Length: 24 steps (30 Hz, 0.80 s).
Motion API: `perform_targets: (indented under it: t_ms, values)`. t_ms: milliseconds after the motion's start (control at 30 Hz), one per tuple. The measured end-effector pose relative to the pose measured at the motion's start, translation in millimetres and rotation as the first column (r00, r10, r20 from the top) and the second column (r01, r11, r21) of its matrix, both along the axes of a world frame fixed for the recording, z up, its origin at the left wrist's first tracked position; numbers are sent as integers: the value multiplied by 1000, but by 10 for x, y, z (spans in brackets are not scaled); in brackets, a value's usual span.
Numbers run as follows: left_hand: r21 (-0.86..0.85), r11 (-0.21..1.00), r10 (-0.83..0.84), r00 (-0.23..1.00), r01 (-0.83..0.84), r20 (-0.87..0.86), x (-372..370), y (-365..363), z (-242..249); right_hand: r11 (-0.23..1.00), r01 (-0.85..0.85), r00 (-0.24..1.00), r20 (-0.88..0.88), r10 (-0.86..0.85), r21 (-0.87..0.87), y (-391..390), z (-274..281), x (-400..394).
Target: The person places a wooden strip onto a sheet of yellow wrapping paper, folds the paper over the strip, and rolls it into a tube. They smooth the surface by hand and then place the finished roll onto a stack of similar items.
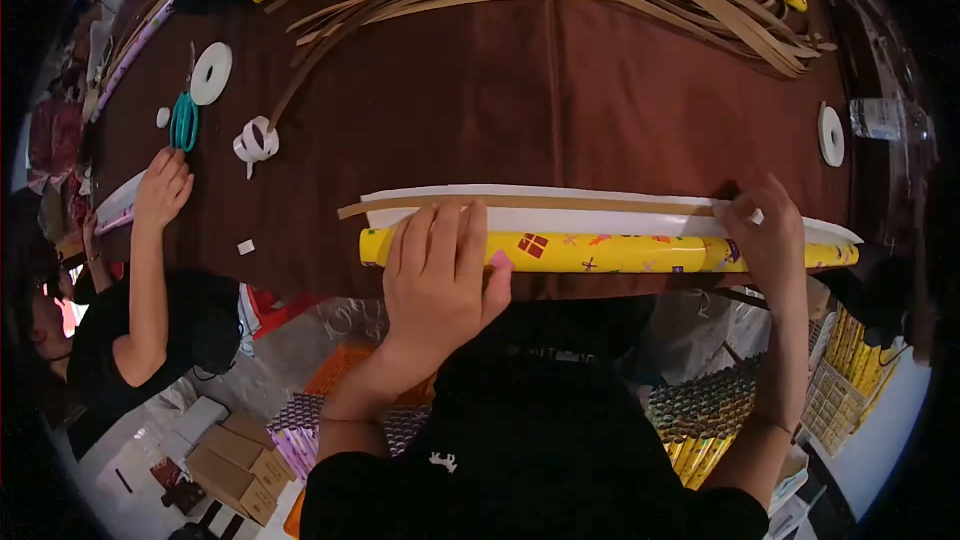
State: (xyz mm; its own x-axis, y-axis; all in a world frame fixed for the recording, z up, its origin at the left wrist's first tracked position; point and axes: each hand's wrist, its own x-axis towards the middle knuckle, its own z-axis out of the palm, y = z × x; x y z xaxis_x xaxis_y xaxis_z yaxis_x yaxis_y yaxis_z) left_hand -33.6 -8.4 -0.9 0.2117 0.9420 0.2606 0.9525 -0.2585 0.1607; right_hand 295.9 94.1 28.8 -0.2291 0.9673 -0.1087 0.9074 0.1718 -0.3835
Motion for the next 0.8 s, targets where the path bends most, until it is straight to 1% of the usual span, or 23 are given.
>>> perform_targets:
  t_ms: [33,67,133,167,200,267,300,333,400,433,567,633,667,733,767,800]
  values:
    - [18,999,-34,999,34,12,84,27,10,996,64,997,43,-62,-63,14,57,-46]
    - [23,997,-74,996,73,44,181,64,22,993,106,994,-5,-106,-60,16,66,-74]
    - [44,984,-175,980,171,91,447,146,38,1000,-1,999,45,0,22,-7,24,-15]
    - [59,974,-225,966,219,128,586,178,43,998,-17,997,75,13,55,-22,42,-24]
    - [38,972,-237,962,234,138,715,204,56,996,-39,994,101,30,86,-24,66,-47]
    - [26,961,-277,949,276,151,933,254,64,999,32,982,187,-36,23,-23,106,-69]
    - [7,955,-292,940,295,179,1025,287,59,999,53,990,134,-51,-10,-15,124,-75]
    - [-17,951,-299,933,308,201,1102,311,58,997,74,988,138,-73,-5,-26,121,-74]
    - [-3,945,-321,926,328,201,1226,360,63,999,26,989,145,-32,44,-42,88,-56]
    - [3,944,-323,925,329,200,1268,373,63,992,-15,995,99,2,127,-48,28,-17]
    - [-37,949,-302,935,314,183,1372,397,31,982,-31,994,111,10,188,-53,-47,40]
    - [-49,952,-293,948,301,128,1367,381,14,917,-76,977,215,-10,391,-66,-14,46]
    - [-55,951,-295,947,303,124,1363,373,6,919,-72,978,210,-12,388,-72,-41,65]
    - [-46,953,-298,953,301,60,1359,374,-13,959,-47,989,145,6,280,-57,-82,116]
    - [-44,952,-299,952,302,62,1355,371,-22,959,-47,989,147,6,281,-50,-71,143]
    - [-40,952,-300,952,302,55,1347,368,-33,969,-71,990,138,39,237,-38,-43,172]
